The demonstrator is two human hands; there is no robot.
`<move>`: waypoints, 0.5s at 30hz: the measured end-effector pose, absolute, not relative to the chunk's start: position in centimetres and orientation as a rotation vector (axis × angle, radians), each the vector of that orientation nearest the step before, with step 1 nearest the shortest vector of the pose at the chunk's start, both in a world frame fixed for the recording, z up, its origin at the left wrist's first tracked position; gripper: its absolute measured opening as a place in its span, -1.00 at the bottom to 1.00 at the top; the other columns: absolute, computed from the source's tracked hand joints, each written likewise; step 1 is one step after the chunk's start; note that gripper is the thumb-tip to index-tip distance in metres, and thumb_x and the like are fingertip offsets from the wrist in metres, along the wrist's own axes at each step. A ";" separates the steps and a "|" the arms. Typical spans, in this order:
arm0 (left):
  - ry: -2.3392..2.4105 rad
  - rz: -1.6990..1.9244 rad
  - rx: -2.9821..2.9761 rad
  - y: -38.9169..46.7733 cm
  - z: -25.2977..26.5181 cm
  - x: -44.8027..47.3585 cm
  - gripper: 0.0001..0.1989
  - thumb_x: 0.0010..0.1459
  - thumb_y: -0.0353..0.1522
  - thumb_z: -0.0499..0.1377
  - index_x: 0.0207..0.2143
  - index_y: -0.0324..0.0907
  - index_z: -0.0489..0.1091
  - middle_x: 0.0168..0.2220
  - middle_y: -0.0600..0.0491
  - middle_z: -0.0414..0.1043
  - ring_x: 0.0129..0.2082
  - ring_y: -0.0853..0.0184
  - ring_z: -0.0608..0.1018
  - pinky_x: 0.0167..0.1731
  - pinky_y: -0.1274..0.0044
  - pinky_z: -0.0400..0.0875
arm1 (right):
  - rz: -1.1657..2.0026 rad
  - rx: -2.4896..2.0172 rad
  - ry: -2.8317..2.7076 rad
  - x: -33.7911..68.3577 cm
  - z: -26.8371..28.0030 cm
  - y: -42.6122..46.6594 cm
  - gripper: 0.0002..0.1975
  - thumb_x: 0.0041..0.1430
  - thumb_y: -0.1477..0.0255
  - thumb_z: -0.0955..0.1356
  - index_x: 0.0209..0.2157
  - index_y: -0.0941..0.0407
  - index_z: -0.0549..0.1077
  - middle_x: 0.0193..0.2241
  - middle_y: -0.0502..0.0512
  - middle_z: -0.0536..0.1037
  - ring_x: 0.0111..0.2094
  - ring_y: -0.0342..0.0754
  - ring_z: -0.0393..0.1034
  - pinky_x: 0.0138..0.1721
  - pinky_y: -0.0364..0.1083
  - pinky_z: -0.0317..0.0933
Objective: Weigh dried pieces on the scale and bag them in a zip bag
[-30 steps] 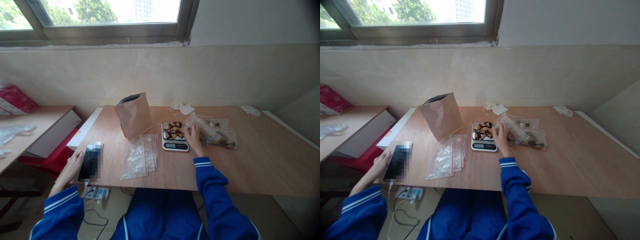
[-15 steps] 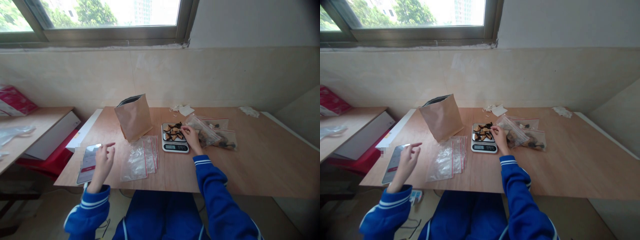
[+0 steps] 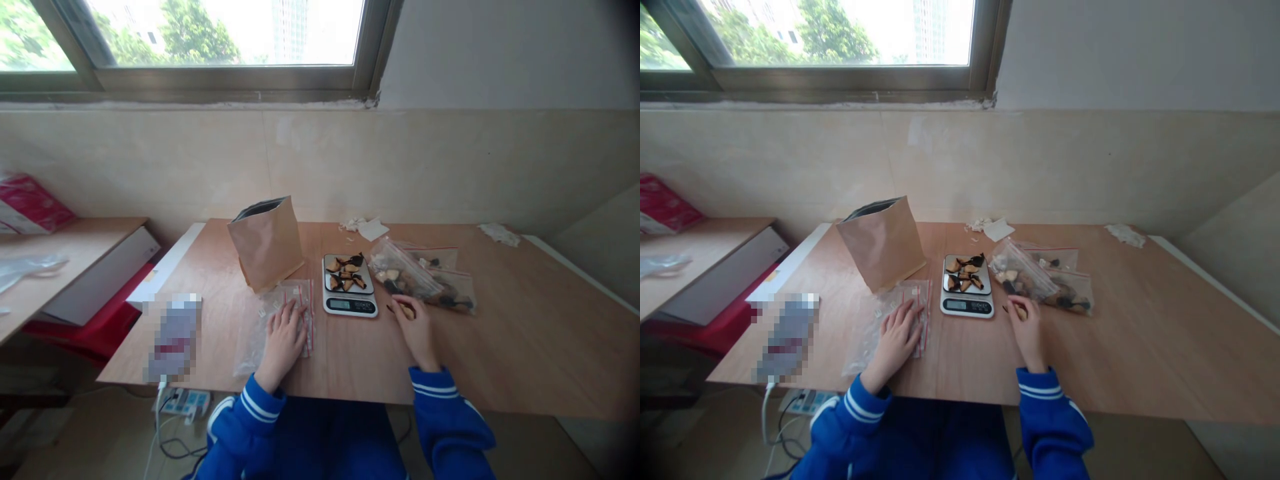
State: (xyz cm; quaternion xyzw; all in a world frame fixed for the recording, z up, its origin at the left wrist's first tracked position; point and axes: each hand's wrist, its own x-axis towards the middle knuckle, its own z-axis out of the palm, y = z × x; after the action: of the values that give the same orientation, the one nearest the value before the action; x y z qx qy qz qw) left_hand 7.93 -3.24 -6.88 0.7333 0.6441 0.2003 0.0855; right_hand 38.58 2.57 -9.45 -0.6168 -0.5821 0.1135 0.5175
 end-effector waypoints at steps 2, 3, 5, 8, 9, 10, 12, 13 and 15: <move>1.956 0.592 2.246 -3.3 -7.2 7.9 -0.61 0.32 -0.33 -0.07 0.16 -0.03 0.26 0.24 -0.03 0.23 0.23 0.18 0.27 0.15 0.20 0.15 | 0.351 -1.535 -1.376 39.5 -10.9 0.7 -0.66 0.13 0.12 0.33 -0.31 0.12 0.51 -0.30 0.18 0.54 -0.21 0.11 0.43 -0.10 0.13 0.31; 1.970 0.592 2.273 -3.3 -7.2 7.9 -0.62 0.32 -0.34 -0.06 0.15 -0.03 0.27 0.23 -0.03 0.24 0.22 0.18 0.28 0.15 0.21 0.17 | 0.394 -1.557 -1.358 39.9 -11.4 0.0 -0.66 0.13 0.11 0.34 -0.31 0.12 0.51 -0.29 0.18 0.55 -0.20 0.11 0.44 -0.09 0.13 0.31; 1.992 0.600 2.311 -3.4 -7.3 8.0 -0.63 0.32 -0.34 -0.06 0.14 -0.04 0.29 0.22 -0.03 0.26 0.22 0.16 0.29 0.13 0.21 0.19 | 0.446 -1.588 -1.313 40.4 -12.1 -0.9 -0.65 0.11 0.10 0.34 -0.31 0.12 0.51 -0.28 0.18 0.56 -0.19 0.12 0.45 -0.08 0.13 0.31; 1.997 0.613 2.324 -3.3 -7.2 8.0 -0.63 0.31 -0.34 -0.05 0.12 -0.04 0.30 0.21 -0.04 0.28 0.20 0.15 0.31 0.12 0.20 0.21 | 0.413 -1.600 -1.308 40.6 -12.1 -1.2 -0.61 0.13 0.07 0.32 -0.30 0.12 0.51 -0.28 0.20 0.56 -0.20 0.13 0.46 -0.09 0.13 0.32; 1.992 0.615 2.321 -3.3 -7.2 8.0 -0.63 0.31 -0.33 -0.05 0.12 -0.04 0.31 0.20 -0.05 0.28 0.20 0.14 0.32 0.11 0.20 0.22 | 0.377 -1.601 -1.343 40.6 -12.0 -1.1 -0.61 0.14 0.06 0.30 -0.30 0.12 0.51 -0.28 0.20 0.56 -0.19 0.13 0.45 -0.08 0.14 0.31; 1.986 0.618 2.318 -3.2 -7.1 7.9 -0.63 0.31 -0.33 -0.05 0.12 -0.04 0.31 0.20 -0.05 0.28 0.19 0.13 0.32 0.11 0.19 0.22 | 0.334 -1.605 -1.386 40.5 -11.9 -1.1 -0.60 0.16 0.05 0.29 -0.30 0.11 0.51 -0.27 0.21 0.55 -0.18 0.14 0.44 -0.08 0.15 0.30; 1.975 0.626 2.306 -3.2 -7.1 7.9 -0.62 0.30 -0.33 -0.04 0.13 -0.04 0.30 0.21 -0.05 0.28 0.18 0.12 0.33 0.11 0.18 0.22 | 0.236 -1.634 -1.442 40.3 -11.7 -1.0 -0.56 0.18 0.03 0.26 -0.29 0.11 0.51 -0.28 0.23 0.52 -0.20 0.14 0.42 -0.09 0.16 0.29; 1.971 0.631 2.301 -3.2 -7.0 7.9 -0.62 0.30 -0.33 -0.04 0.13 -0.04 0.30 0.21 -0.06 0.28 0.18 0.12 0.33 0.12 0.18 0.22 | 0.196 -1.660 -1.444 40.2 -11.6 -1.1 -0.53 0.18 0.01 0.25 -0.27 0.12 0.51 -0.28 0.23 0.50 -0.23 0.13 0.41 -0.12 0.16 0.30; 1.968 0.643 2.291 -3.2 -7.1 7.9 -0.62 0.30 -0.33 -0.04 0.13 -0.04 0.30 0.20 -0.07 0.29 0.17 0.12 0.34 0.12 0.19 0.21 | 0.149 -1.705 -1.412 40.0 -11.5 -1.2 -0.47 0.18 -0.04 0.23 -0.22 0.13 0.50 -0.29 0.25 0.46 -0.29 0.11 0.39 -0.20 0.14 0.33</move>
State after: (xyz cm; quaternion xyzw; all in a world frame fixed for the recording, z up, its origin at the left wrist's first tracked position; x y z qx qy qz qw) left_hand 7.90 -3.23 -7.06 0.7418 0.6370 0.2082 0.0269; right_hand 40.03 -1.19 -11.48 -0.6882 -0.5698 0.0602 0.4451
